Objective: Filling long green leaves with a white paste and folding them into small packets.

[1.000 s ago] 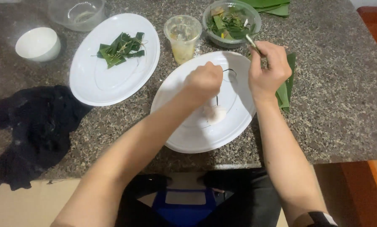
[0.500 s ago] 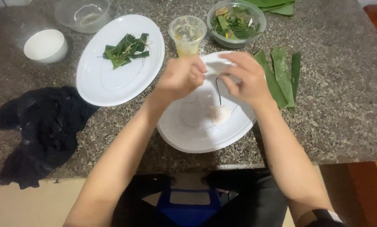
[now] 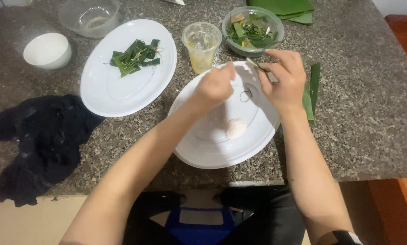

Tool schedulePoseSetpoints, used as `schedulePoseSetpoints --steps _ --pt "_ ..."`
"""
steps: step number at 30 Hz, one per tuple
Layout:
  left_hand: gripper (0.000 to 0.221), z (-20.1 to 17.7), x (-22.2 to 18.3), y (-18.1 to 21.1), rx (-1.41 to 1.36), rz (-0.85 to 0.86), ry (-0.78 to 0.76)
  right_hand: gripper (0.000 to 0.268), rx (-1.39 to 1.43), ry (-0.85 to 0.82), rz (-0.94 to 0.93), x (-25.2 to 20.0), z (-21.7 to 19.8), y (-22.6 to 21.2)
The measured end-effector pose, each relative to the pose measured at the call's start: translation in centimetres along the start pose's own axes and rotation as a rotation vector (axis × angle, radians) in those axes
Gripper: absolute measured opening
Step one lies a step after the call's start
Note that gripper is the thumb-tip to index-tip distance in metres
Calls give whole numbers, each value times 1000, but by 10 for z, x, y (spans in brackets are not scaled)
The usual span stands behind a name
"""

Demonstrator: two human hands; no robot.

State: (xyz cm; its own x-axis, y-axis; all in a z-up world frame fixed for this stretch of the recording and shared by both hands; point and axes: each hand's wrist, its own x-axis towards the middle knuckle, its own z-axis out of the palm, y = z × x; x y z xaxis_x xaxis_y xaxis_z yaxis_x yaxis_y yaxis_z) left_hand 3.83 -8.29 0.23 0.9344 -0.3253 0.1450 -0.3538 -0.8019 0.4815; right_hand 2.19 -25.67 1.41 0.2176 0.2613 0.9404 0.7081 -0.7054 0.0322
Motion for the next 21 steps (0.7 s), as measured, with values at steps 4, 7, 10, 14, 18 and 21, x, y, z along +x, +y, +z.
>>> schedulePoseSetpoints --steps 4,7,10,14,18,21 --pt "28 -11 -7 -34 -328 204 250 12 177 -45 -31 11 0 -17" --pt "20 -52 -34 -6 -503 97 252 12 189 -269 -165 -5 7 -8" --pt "33 -41 -41 -10 -219 475 584 13 311 -166 -136 -1 18 -31" --pt "38 -42 -57 3 -142 536 696 11 315 -167 -98 -1 20 -39" --pt "23 -35 -63 -7 -309 453 626 8 343 -149 50 -4 17 -39" --pt "15 -38 -67 -13 -506 390 513 6 337 -134 112 1 15 -41"
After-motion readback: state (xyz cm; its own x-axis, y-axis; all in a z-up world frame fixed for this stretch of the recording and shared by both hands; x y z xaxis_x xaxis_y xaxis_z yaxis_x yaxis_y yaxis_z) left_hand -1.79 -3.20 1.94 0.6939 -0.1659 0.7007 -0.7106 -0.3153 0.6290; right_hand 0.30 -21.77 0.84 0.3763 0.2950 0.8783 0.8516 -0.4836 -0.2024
